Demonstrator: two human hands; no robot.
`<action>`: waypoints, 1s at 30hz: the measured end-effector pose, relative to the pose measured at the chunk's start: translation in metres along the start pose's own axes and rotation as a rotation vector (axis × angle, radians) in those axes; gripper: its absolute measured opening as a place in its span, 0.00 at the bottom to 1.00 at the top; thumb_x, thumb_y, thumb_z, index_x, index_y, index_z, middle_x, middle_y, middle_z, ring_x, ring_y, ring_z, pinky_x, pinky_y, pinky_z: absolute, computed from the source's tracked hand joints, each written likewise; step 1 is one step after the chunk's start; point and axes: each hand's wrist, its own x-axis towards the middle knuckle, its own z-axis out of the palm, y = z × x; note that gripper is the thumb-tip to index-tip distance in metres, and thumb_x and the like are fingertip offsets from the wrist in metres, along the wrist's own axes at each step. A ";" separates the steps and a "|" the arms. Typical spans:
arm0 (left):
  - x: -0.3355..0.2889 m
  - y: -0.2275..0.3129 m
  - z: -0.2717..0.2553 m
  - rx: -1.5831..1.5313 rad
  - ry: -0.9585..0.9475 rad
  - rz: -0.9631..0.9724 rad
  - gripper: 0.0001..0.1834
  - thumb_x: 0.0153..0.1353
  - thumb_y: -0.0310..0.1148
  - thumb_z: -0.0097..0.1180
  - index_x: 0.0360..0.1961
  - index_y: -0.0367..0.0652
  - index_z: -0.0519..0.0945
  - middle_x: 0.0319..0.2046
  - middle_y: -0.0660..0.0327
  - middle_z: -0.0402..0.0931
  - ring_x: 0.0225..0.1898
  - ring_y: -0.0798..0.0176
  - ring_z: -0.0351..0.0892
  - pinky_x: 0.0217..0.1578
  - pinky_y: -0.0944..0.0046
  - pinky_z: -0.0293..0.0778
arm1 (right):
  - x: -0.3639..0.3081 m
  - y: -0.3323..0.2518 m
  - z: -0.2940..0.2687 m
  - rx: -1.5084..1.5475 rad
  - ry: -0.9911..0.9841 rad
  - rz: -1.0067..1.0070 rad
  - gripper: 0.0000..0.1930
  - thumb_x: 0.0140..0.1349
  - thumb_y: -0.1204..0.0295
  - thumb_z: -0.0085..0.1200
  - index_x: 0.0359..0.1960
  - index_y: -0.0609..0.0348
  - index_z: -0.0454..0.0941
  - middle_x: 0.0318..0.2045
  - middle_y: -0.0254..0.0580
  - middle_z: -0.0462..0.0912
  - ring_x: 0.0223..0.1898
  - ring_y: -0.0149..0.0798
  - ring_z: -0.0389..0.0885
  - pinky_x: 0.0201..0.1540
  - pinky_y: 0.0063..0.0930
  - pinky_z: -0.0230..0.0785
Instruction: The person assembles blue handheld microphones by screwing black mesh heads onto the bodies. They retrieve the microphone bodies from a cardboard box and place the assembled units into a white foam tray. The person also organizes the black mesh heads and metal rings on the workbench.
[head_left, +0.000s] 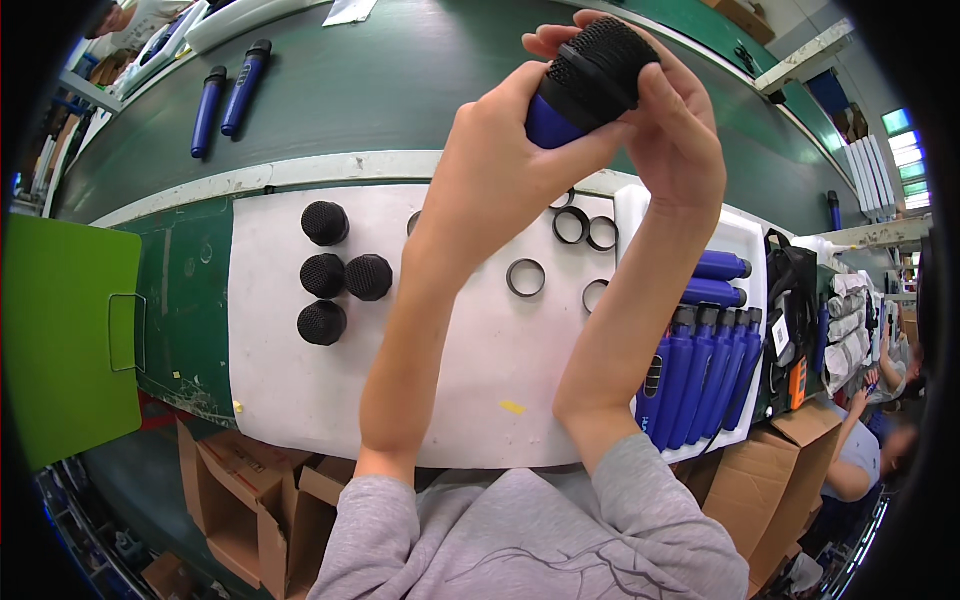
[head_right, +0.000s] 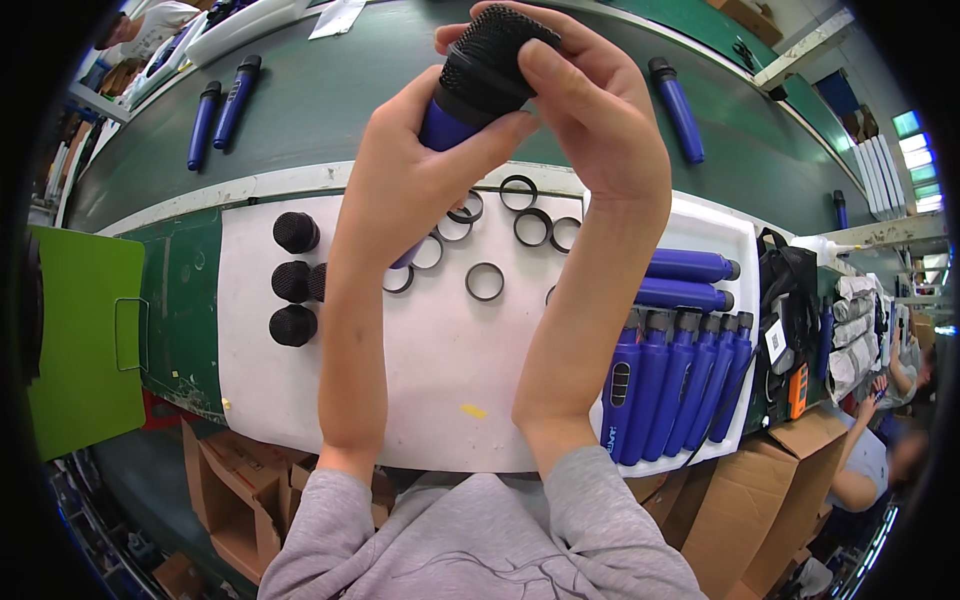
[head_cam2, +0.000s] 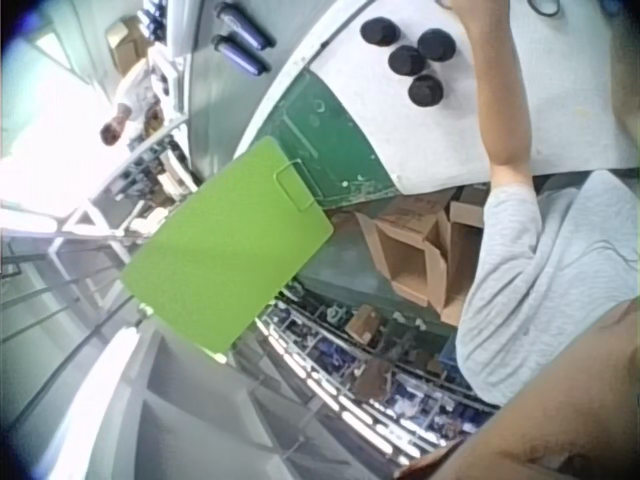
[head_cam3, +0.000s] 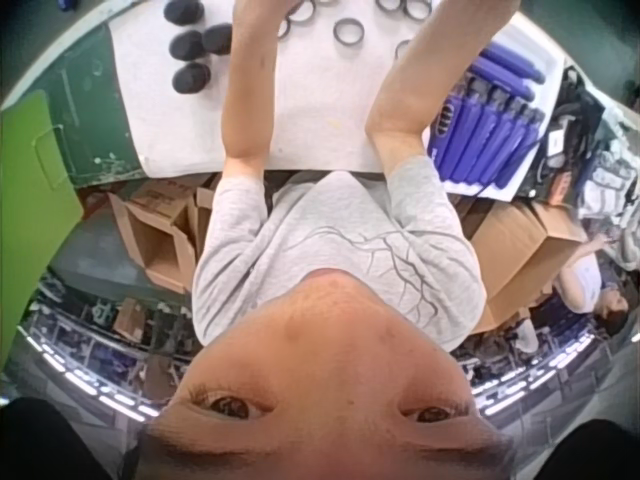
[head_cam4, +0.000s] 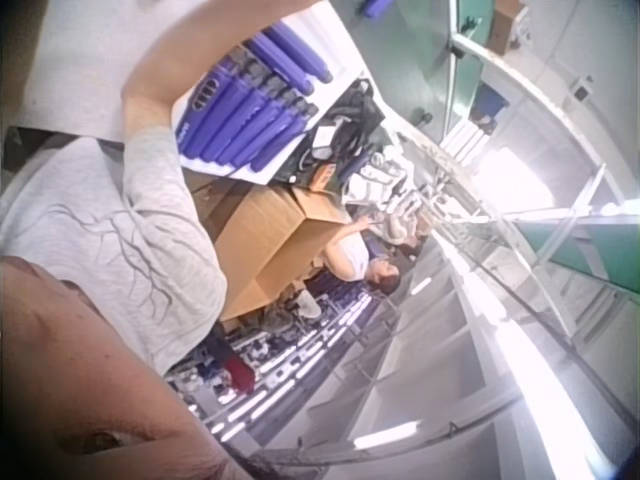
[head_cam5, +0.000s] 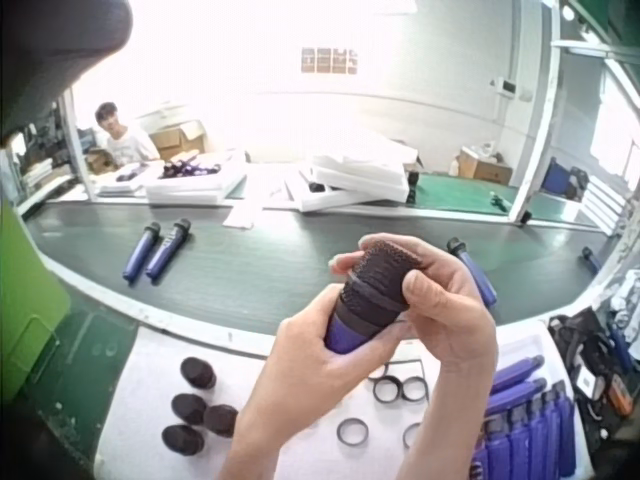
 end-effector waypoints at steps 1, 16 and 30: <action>-0.001 -0.001 0.002 0.047 0.054 0.027 0.20 0.56 0.41 0.72 0.40 0.37 0.80 0.25 0.67 0.77 0.26 0.73 0.75 0.28 0.68 0.73 | 0.000 -0.003 0.009 -0.015 0.022 -0.003 0.20 0.65 0.61 0.65 0.48 0.67 0.80 0.39 0.39 0.86 0.45 0.30 0.81 0.55 0.25 0.70; 0.004 -0.005 -0.004 0.066 0.077 0.026 0.19 0.59 0.40 0.70 0.40 0.35 0.79 0.28 0.65 0.79 0.28 0.73 0.75 0.29 0.69 0.73 | 0.006 0.008 -0.002 -0.134 -0.006 -0.026 0.27 0.64 0.61 0.65 0.58 0.68 0.76 0.53 0.54 0.84 0.54 0.40 0.83 0.62 0.36 0.71; 0.002 -0.002 -0.010 0.100 0.044 0.073 0.29 0.55 0.42 0.72 0.51 0.35 0.76 0.31 0.48 0.84 0.32 0.49 0.86 0.35 0.56 0.80 | 0.002 -0.005 0.012 -0.177 -0.033 0.007 0.31 0.66 0.55 0.61 0.61 0.68 0.72 0.52 0.55 0.83 0.54 0.42 0.83 0.60 0.36 0.73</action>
